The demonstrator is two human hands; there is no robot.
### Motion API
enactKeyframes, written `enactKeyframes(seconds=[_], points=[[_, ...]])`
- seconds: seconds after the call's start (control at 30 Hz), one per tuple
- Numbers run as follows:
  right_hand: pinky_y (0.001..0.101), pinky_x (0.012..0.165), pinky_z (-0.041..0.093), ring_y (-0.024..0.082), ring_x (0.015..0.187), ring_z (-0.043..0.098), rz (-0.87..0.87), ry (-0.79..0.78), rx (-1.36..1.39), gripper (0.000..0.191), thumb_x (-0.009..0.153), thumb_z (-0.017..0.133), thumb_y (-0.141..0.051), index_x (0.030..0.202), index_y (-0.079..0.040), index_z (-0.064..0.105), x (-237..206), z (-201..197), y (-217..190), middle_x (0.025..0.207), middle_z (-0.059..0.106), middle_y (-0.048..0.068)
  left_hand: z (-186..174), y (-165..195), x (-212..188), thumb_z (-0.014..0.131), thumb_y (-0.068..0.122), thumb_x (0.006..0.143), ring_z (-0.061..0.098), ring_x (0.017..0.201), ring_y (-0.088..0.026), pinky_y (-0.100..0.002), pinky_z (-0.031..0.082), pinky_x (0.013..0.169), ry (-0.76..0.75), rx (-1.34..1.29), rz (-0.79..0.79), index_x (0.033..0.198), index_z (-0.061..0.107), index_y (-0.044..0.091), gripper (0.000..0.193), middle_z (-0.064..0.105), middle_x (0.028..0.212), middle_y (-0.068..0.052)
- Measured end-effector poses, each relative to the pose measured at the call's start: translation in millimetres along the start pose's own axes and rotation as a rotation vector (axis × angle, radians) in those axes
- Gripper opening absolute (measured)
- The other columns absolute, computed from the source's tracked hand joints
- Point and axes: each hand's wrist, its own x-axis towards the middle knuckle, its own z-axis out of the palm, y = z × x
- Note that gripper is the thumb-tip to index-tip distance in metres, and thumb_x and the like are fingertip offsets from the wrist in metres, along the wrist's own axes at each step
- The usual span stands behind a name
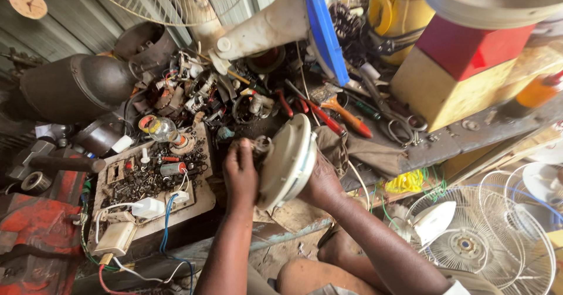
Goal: The person sits at a cluttered workbench repairing a ceiling fan motor housing. They unscrew the housing with a screwdriver, lift off the cover, brush dust from the inside with a brush, and then use a file on the fan's central hub.
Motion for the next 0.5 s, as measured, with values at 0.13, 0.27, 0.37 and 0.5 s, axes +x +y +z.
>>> enactKeyframes(seconds=[0.13,0.27,0.37,0.5], points=[[0.0471,0.107,0.045,0.045,0.128,0.053,-0.136,0.046,0.087,0.073,0.067,0.088,-0.026,0.132,-0.004,0.062,-4,-1,10,0.135,0.06,0.026,4,21,-7,0.054,0.029,0.108,0.068,0.086,-0.019,-0.035,0.056,0.078,0.041,-0.018,0.32,0.101,0.069,0.004,0.03,0.073,0.093,-0.007],[0.0477,0.107,0.044,0.043,0.126,0.055,-0.17,-0.121,0.046,0.054,0.07,0.085,-0.023,0.121,-0.01,0.07,-14,-3,25,0.13,0.065,0.02,-14,43,-5,0.06,0.022,0.104,0.071,0.085,-0.027,-0.037,0.055,0.075,-0.013,0.201,0.547,0.099,0.069,0.003,0.022,0.072,0.093,-0.012],[0.0464,0.106,0.046,0.041,0.124,0.057,-0.265,-0.221,-0.006,0.041,0.079,0.082,-0.02,0.119,-0.01,0.073,-26,-14,35,0.127,0.067,0.018,-26,49,-8,0.063,0.021,0.102,0.071,0.084,-0.032,-0.038,0.055,0.074,-0.051,0.24,0.605,0.098,0.07,0.001,0.022,0.071,0.091,-0.014],[0.0434,0.091,0.053,0.036,0.112,0.066,-0.255,-0.13,-0.067,0.031,0.077,0.082,-0.019,0.107,-0.016,0.077,-34,-51,45,0.123,0.071,0.015,-35,43,-11,0.066,0.021,0.1,0.071,0.09,-0.034,-0.041,0.056,0.077,-0.136,0.245,0.694,0.099,0.071,0.001,0.021,0.072,0.099,-0.015]])
